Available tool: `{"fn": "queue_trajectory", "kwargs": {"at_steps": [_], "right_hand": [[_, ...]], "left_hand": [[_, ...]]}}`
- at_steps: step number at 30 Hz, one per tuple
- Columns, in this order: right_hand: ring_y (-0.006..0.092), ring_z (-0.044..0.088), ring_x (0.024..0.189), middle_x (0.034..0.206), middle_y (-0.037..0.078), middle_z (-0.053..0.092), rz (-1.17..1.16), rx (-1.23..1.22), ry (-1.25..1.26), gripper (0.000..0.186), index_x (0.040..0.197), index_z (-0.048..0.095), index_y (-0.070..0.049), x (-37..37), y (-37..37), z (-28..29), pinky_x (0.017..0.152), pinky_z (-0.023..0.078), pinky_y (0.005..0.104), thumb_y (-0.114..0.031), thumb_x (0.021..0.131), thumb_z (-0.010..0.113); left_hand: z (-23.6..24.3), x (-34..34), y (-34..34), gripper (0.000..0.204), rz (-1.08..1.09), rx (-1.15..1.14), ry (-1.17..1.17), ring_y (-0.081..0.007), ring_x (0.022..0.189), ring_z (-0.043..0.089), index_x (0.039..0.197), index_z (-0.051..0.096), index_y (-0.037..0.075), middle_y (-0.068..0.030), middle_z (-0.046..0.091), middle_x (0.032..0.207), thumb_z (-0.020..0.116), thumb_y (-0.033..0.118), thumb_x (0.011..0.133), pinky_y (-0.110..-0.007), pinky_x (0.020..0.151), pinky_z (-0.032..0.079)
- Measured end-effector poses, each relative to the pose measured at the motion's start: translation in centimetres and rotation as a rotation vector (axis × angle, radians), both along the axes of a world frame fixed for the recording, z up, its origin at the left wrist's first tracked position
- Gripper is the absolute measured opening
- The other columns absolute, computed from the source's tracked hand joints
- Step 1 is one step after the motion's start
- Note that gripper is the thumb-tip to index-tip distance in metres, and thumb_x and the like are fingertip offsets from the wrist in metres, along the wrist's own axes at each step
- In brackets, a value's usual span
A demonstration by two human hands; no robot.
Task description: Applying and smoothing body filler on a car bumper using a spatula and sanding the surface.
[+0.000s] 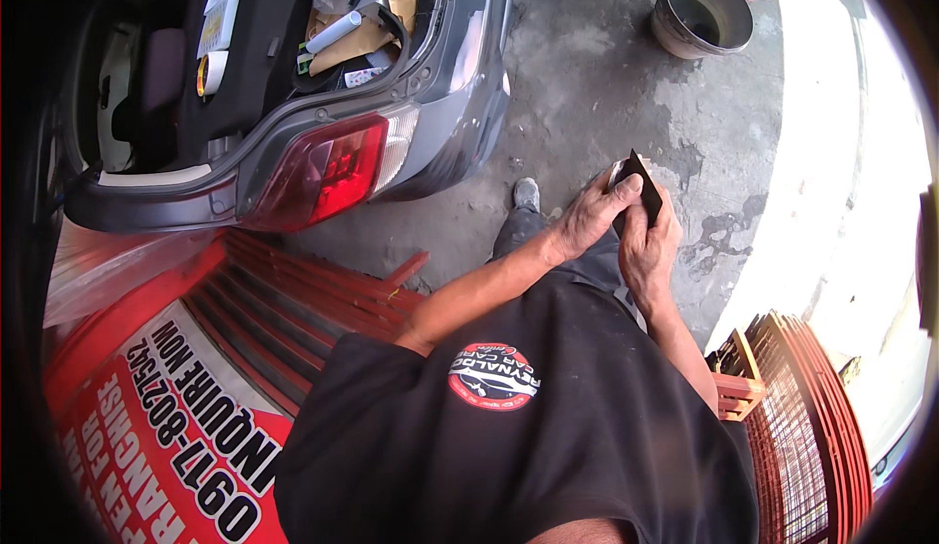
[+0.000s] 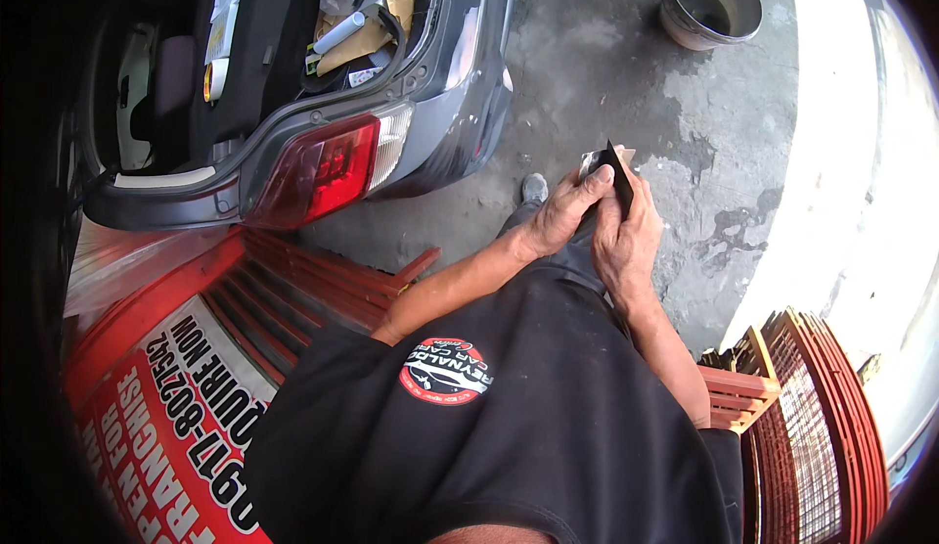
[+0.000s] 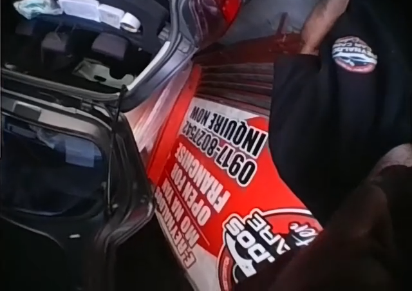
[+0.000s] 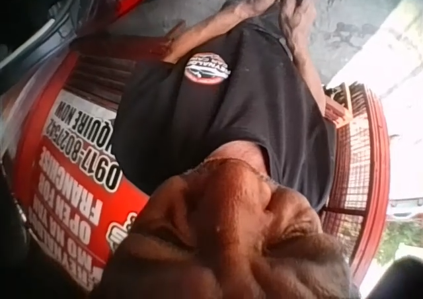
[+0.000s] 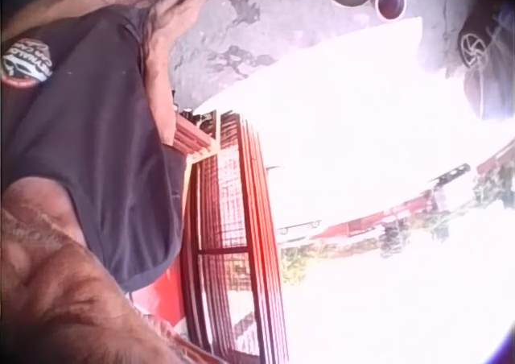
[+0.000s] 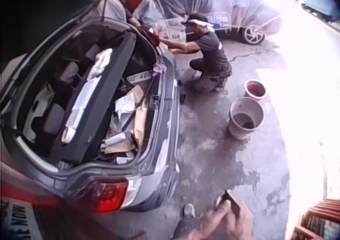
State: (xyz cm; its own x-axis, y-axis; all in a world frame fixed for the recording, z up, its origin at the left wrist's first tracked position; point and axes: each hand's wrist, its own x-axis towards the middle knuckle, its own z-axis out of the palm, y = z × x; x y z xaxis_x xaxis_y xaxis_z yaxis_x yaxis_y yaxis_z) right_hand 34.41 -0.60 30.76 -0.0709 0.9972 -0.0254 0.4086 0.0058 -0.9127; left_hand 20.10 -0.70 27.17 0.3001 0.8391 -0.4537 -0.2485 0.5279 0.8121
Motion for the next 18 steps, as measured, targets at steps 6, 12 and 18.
{"fn": "queue_trajectory", "kwargs": {"at_steps": [6, 12, 18], "right_hand": [[0.0288, 0.067, 0.074, 0.082, 0.018, 0.072, -0.266, -0.274, 0.012, 0.03, 0.107, 0.07, 0.005, 4.0, 2.5, -4.5, 0.07, 0.052, 0.0431, -0.025, 0.109, 0.067], [0.0147, 0.069, 0.096, 0.11, 0.005, 0.074, -0.473, -0.44, 0.706, 0.033, 0.127, 0.068, -0.002, 9.1, 5.3, -5.5, 0.085, 0.059, 0.0327, -0.031, 0.112, 0.07], [0.0184, 0.071, 0.113, 0.135, 0.01, 0.072, 0.092, -0.945, 0.57, 0.065, 0.153, 0.06, 0.001, 9.2, 0.5, -3.1, 0.101, 0.057, 0.033, -0.026, 0.099, 0.084]], "left_hand": [[2.8, 0.2, -2.6, 0.049, -0.105, 0.32, 0.281, -0.0166, 0.127, 0.064, 0.155, 0.059, 0.0, -0.0168, 0.071, 0.14, 0.058, 0.026, 0.114, -0.033, 0.112, 0.048], [3.2, -2.3, -2.8, 0.039, 0.059, 0.435, 0.47, -0.0266, 0.08, 0.074, 0.107, 0.074, -0.008, -0.0204, 0.077, 0.088, 0.078, 0.03, 0.102, -0.042, 0.077, 0.055], [3.7, -1.4, -0.9, 0.034, 0.238, 0.374, 0.551, -0.0355, 0.08, 0.075, 0.104, 0.073, -0.006, -0.0236, 0.074, 0.087, 0.073, 0.028, 0.106, -0.043, 0.073, 0.056]]}}
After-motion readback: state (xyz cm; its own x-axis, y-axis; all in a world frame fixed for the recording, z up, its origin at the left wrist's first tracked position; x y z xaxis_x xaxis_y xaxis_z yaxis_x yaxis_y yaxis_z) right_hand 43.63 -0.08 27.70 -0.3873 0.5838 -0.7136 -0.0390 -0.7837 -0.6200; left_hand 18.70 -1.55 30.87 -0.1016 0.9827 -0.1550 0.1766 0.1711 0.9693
